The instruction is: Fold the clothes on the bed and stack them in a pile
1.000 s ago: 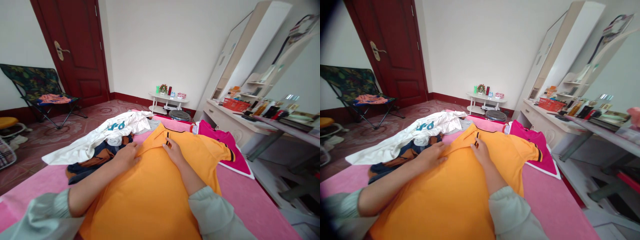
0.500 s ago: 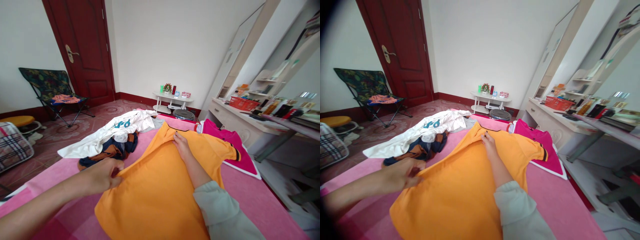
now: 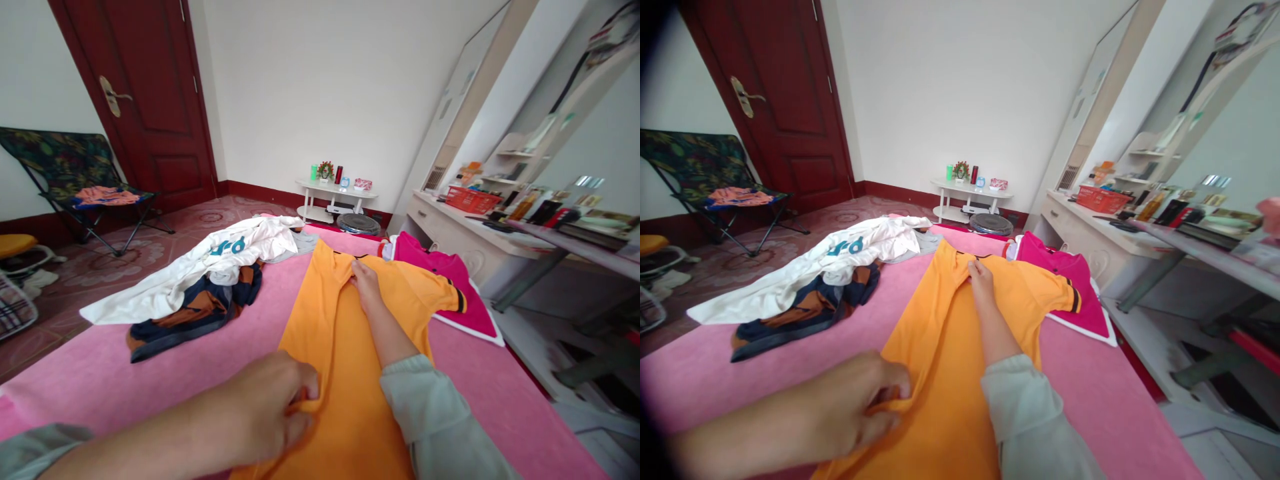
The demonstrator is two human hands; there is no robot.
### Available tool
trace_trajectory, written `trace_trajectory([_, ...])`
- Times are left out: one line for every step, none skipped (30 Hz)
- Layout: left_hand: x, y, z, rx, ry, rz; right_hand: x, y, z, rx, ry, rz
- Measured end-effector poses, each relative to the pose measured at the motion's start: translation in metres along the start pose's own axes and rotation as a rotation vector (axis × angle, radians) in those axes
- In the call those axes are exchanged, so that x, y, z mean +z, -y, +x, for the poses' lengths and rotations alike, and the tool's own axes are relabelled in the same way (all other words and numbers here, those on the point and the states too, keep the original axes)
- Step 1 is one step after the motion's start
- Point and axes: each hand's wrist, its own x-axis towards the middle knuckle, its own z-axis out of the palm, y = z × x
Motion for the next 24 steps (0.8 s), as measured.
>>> trace_trajectory([0.000, -0.004, 0.003, 0.032, 0.083, 0.006, -0.002, -0.004, 0.001, -0.001, -0.032, -0.039])
trace_trajectory([-0.001, -0.007, 0.006, 0.064, 0.188, -0.004, -0.004, -0.008, 0.003, 0.001, -0.063, -0.069])
trace_trajectory([-0.004, -0.011, 0.010, 0.088, 0.314, -0.037, -0.005, -0.011, 0.004, 0.002, -0.085, -0.091])
trace_trajectory([-0.008, -0.014, 0.016, 0.104, 0.455, -0.099, -0.007, -0.014, 0.006, 0.002, -0.100, -0.105])
trace_trajectory([-0.013, -0.016, 0.023, 0.108, 0.585, -0.179, -0.008, -0.017, 0.008, 0.002, -0.107, -0.114])
trace_trajectory([-0.017, -0.016, 0.033, 0.106, 0.671, -0.261, -0.009, -0.019, 0.009, 0.002, -0.113, -0.124])
trace_trajectory([-0.021, -0.015, 0.045, 0.113, 0.686, -0.320, -0.010, -0.020, 0.010, 0.001, -0.118, -0.136])
trace_trajectory([-0.024, -0.011, 0.059, 0.129, 0.613, -0.338, -0.011, -0.021, 0.011, 0.000, -0.124, -0.148])
trace_trajectory([-0.026, -0.004, 0.075, 0.147, 0.457, -0.312, -0.012, -0.022, 0.011, -0.003, -0.129, -0.161])
trace_trajectory([-0.026, 0.005, 0.092, 0.173, 0.214, -0.231, -0.013, -0.023, 0.012, -0.005, -0.133, -0.174])
trace_trajectory([-0.024, 0.016, 0.108, 0.170, -0.076, -0.121, -0.013, -0.024, 0.012, -0.006, -0.134, -0.186])
trace_trajectory([-0.021, 0.028, 0.124, 0.138, -0.327, -0.016, -0.014, -0.025, 0.013, -0.008, -0.134, -0.199])
trace_trajectory([-0.017, 0.041, 0.138, 0.098, -0.469, 0.087, -0.014, -0.025, 0.013, -0.007, -0.132, -0.210])
trace_trajectory([-0.013, 0.054, 0.149, 0.065, -0.525, 0.179, -0.014, -0.026, 0.014, -0.004, -0.128, -0.218])
trace_trajectory([-0.008, 0.066, 0.158, 0.049, -0.542, 0.248, -0.014, -0.026, 0.014, -0.005, -0.125, -0.228])
trace_trajectory([-0.003, 0.075, 0.163, 0.041, -0.529, 0.301, -0.014, -0.026, 0.014, -0.016, -0.125, -0.247])
trace_trajectory([0.000, 0.083, 0.166, 0.038, -0.507, 0.335, -0.014, -0.026, 0.015, -0.039, -0.132, -0.279])
trace_trajectory([0.003, 0.088, 0.167, 0.038, -0.487, 0.356, -0.014, -0.026, 0.015, -0.074, -0.154, -0.323])
trace_trajectory([0.006, 0.091, 0.167, 0.037, -0.473, 0.370, -0.015, -0.025, 0.015, -0.117, -0.188, -0.378])
trace_trajectory([0.007, 0.093, 0.165, 0.035, -0.463, 0.379, -0.016, -0.025, 0.015, -0.160, -0.232, -0.438])
trace_trajectory([0.008, 0.093, 0.164, 0.035, -0.455, 0.386, -0.016, -0.024, 0.014, -0.195, -0.282, -0.499])
trace_trajectory([0.009, 0.092, 0.162, 0.037, -0.448, 0.392, -0.017, -0.024, 0.013, -0.213, -0.326, -0.558])
trace_trajectory([0.009, 0.090, 0.161, 0.042, -0.442, 0.398, -0.018, -0.024, 0.012, -0.216, -0.356, -0.615])
trace_trajectory([0.010, 0.089, 0.160, 0.045, -0.438, 0.402, -0.019, -0.023, 0.010, -0.209, -0.368, -0.667])
